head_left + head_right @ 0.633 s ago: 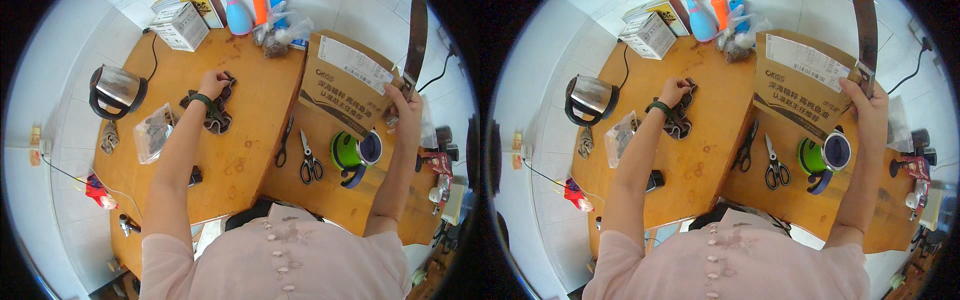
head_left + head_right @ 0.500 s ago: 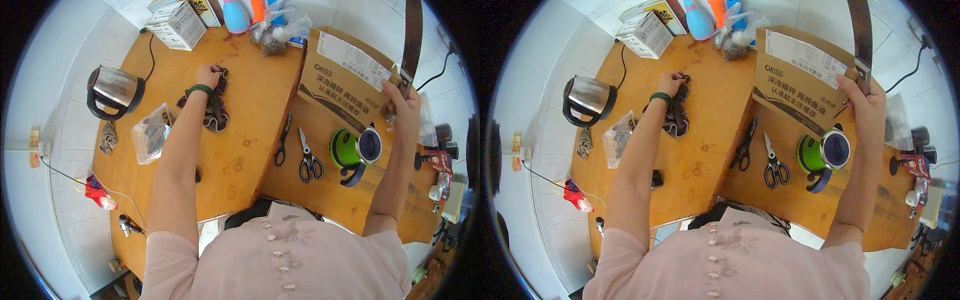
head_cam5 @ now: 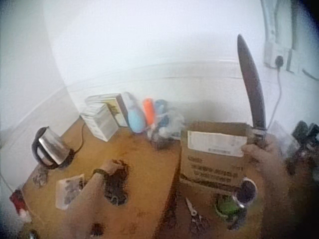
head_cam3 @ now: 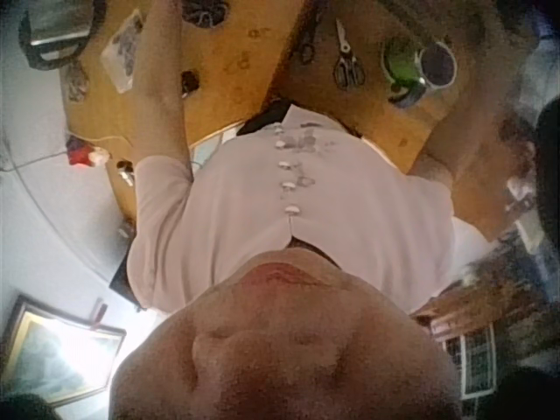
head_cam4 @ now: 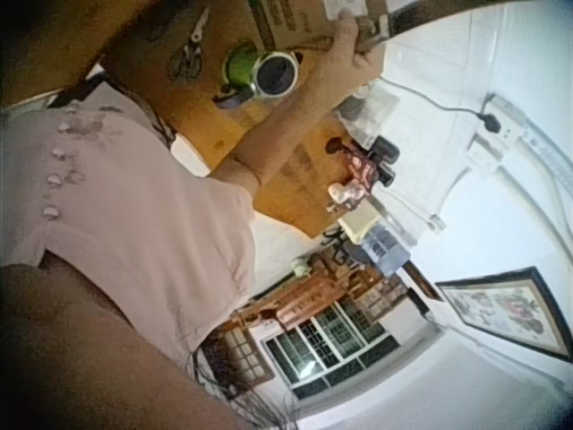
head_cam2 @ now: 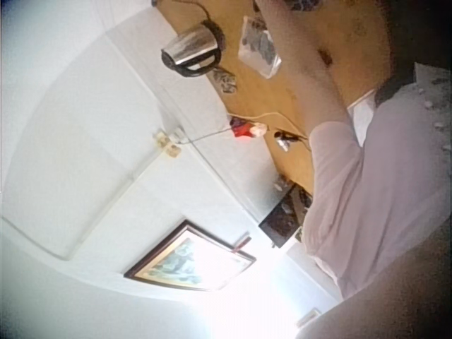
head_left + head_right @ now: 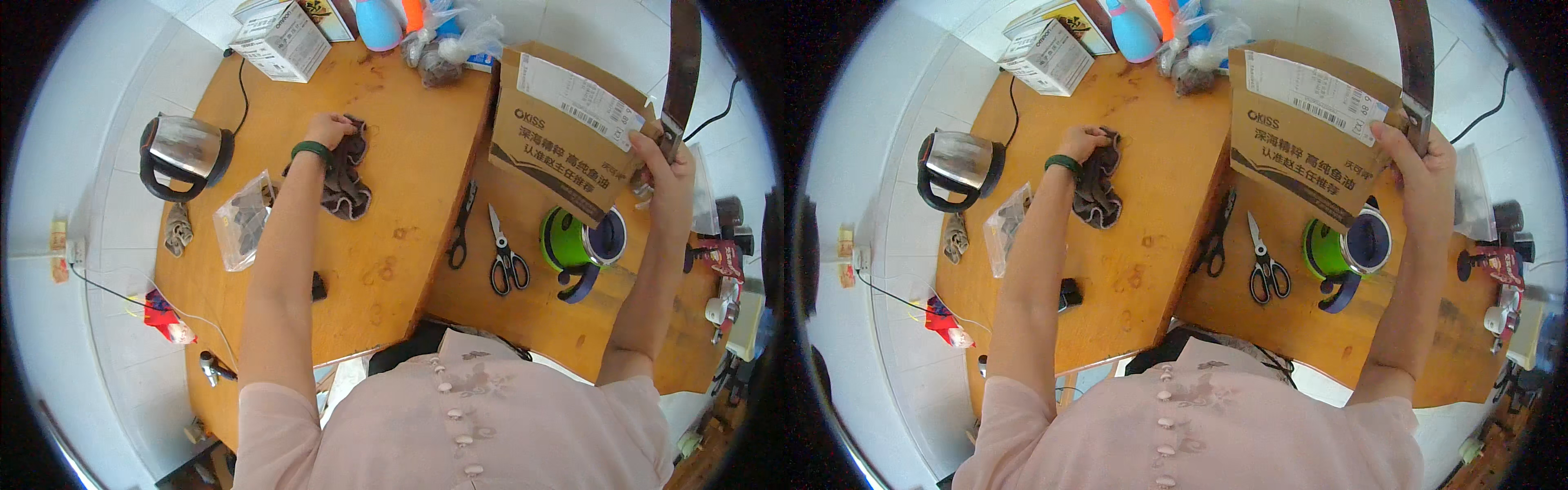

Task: The person walks to a wooden table and uses a cloth to wipe the surface. They move a cardboard box and other items aside to reach different areas, then continue wiping the table with the cloth.

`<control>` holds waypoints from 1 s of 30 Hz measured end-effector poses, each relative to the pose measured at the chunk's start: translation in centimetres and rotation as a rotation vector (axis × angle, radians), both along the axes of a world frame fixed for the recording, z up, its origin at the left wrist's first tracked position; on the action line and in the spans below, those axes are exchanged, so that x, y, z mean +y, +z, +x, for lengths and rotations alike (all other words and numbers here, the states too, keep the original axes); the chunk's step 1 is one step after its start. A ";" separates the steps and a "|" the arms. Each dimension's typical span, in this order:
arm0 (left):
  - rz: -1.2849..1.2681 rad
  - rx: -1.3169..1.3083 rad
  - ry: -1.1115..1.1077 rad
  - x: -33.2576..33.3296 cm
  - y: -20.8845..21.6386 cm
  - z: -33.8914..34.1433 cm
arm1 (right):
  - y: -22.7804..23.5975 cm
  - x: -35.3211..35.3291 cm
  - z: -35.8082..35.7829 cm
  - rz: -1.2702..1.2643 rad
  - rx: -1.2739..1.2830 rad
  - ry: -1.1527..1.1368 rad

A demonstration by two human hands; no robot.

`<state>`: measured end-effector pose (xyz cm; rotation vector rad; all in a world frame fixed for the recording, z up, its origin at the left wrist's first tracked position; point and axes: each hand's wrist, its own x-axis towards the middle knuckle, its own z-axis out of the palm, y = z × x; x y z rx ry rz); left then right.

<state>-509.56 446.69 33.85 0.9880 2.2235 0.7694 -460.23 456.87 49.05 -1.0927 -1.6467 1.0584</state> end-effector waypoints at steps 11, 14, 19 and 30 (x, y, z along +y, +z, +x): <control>-0.148 0.177 0.129 -1.3 0.5 -0.8 | -0.2 0.7 -0.6 -0.009 0.012 0.012; -0.033 0.261 -0.027 -0.3 -0.3 0.4 | -0.3 0.9 -0.5 0.016 0.038 0.048; 0.005 0.267 -0.077 0.1 -0.6 1.0 | -0.6 1.0 -1.5 0.026 0.101 0.068; 0.023 0.144 -0.040 0.3 -1.7 0.2 | 0.1 1.1 -0.9 0.010 0.061 0.063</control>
